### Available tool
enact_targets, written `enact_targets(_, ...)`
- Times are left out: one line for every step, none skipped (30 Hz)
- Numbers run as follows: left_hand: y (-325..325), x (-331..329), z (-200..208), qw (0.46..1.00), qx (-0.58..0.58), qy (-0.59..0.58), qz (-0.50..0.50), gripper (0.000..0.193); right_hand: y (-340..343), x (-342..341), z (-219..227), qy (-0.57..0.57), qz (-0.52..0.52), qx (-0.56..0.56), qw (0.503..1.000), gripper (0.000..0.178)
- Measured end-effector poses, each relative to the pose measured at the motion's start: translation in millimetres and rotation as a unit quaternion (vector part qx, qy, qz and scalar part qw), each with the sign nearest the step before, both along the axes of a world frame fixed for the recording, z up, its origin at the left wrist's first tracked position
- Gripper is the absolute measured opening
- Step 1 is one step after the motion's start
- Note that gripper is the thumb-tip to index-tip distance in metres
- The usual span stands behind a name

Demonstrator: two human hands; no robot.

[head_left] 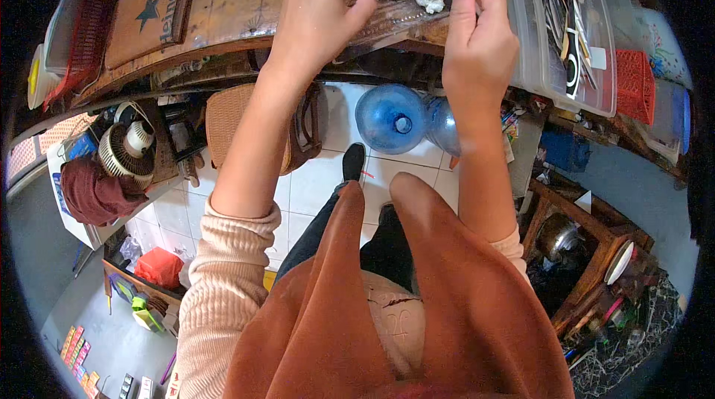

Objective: Retrieving frozen food from a chest freezer, putting it into a bag, and then using a knife to open a plastic-wrapped container of food items on a wooden counter.

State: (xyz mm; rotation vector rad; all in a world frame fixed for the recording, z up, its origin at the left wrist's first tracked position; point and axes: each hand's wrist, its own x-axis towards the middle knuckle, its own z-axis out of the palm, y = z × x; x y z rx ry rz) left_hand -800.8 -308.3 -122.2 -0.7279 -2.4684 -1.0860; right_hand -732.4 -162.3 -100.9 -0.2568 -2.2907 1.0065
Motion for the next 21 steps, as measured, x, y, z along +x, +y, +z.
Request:
enact_targets(-2,1,0,0.999,-0.041,0.024,0.002,0.048,1,1,-1,-0.009,0.004,-0.004,1.0,0.023)
enact_targets(-5,0,-1,0.999,-0.042,0.023,0.002,0.048,2,2,-3,-0.009,0.004,-0.005,1.0,0.023)
enact_targets(-8,0,-1,0.997,-0.078,0.012,-0.011,0.049,3,3,-4,-0.002,0.005,-0.006,1.0,0.024)
enact_targets(-10,0,-1,0.993,-0.113,0.0,-0.024,0.05,4,3,-5,0.005,0.005,-0.008,1.0,0.024)
enact_targets(-10,-1,0,0.993,-0.114,-0.001,-0.025,0.05,5,3,-6,0.004,0.004,-0.008,1.0,0.024)
enact_targets(-8,-2,3,0.993,-0.109,-0.013,-0.032,0.05,8,3,-7,-0.001,-0.003,-0.003,1.0,0.024)
enact_targets(-6,-2,5,0.994,-0.103,-0.024,-0.04,0.05,10,2,-7,-0.005,-0.009,0.003,1.0,0.025)
enact_targets(-3,-3,3,0.994,-0.103,-0.024,-0.042,0.05,12,2,-8,-0.006,-0.011,0.003,1.0,0.025)
enact_targets(2,-4,1,0.993,-0.096,0.017,-0.064,0.05,12,2,-10,-0.025,-0.001,-0.038,0.999,0.025)
enact_targets(8,-5,-1,0.991,-0.088,0.058,-0.085,0.05,13,1,-12,-0.044,0.009,-0.079,0.996,0.025)
enact_targets(15,-7,-3,0.991,-0.088,0.058,-0.086,0.05,15,-4,-19,-0.044,0.008,-0.079,0.996,0.025)
enact_targets(23,-9,-2,0.983,-0.106,0.108,-0.107,0.05,12,-12,-19,-0.043,0.024,-0.11,0.993,0.025)
enact_targets(28,-12,0,0.971,-0.124,0.159,-0.127,0.05,9,-15,-16,-0.042,0.04,-0.141,0.988,0.025)
enact_targets(28,-16,0,0.969,-0.151,0.117,-0.154,0.049,8,-15,-10,-0.064,0.0,-0.201,0.978,0.018)
enact_targets(32,-20,2,0.969,-0.15,0.116,-0.157,0.049,11,-15,-17,-0.065,-0.004,-0.2,0.978,0.018)
enact_targets(36,-24,4,0.969,-0.128,0.115,-0.179,0.047,15,-17,-27,-0.043,0.011,-0.185,0.982,0.019)
enact_targets(40,-27,6,0.967,-0.106,0.114,-0.201,0.046,19,-17,-33,-0.022,0.026,-0.17,0.985,0.022)
enact_targets(42,-30,8,0.969,-0.111,0.124,-0.183,0.045,18,-16,-30,-0.023,0.024,-0.172,0.984,0.022)
enact_targets(42,-27,8,0.968,-0.113,0.123,-0.185,0.045,16,-14,-24,-0.047,0.008,-0.187,0.981,0.021)
enact_targets(41,-24,8,0.978,-0.141,0.058,-0.144,0.046,14,-13,-21,-0.071,-0.008,-0.2,0.977,0.02)
enact_targets(43,-21,9,0.981,-0.166,-0.005,-0.103,0.047,14,-12,-24,-0.07,-0.011,-0.2,0.977,0.02)
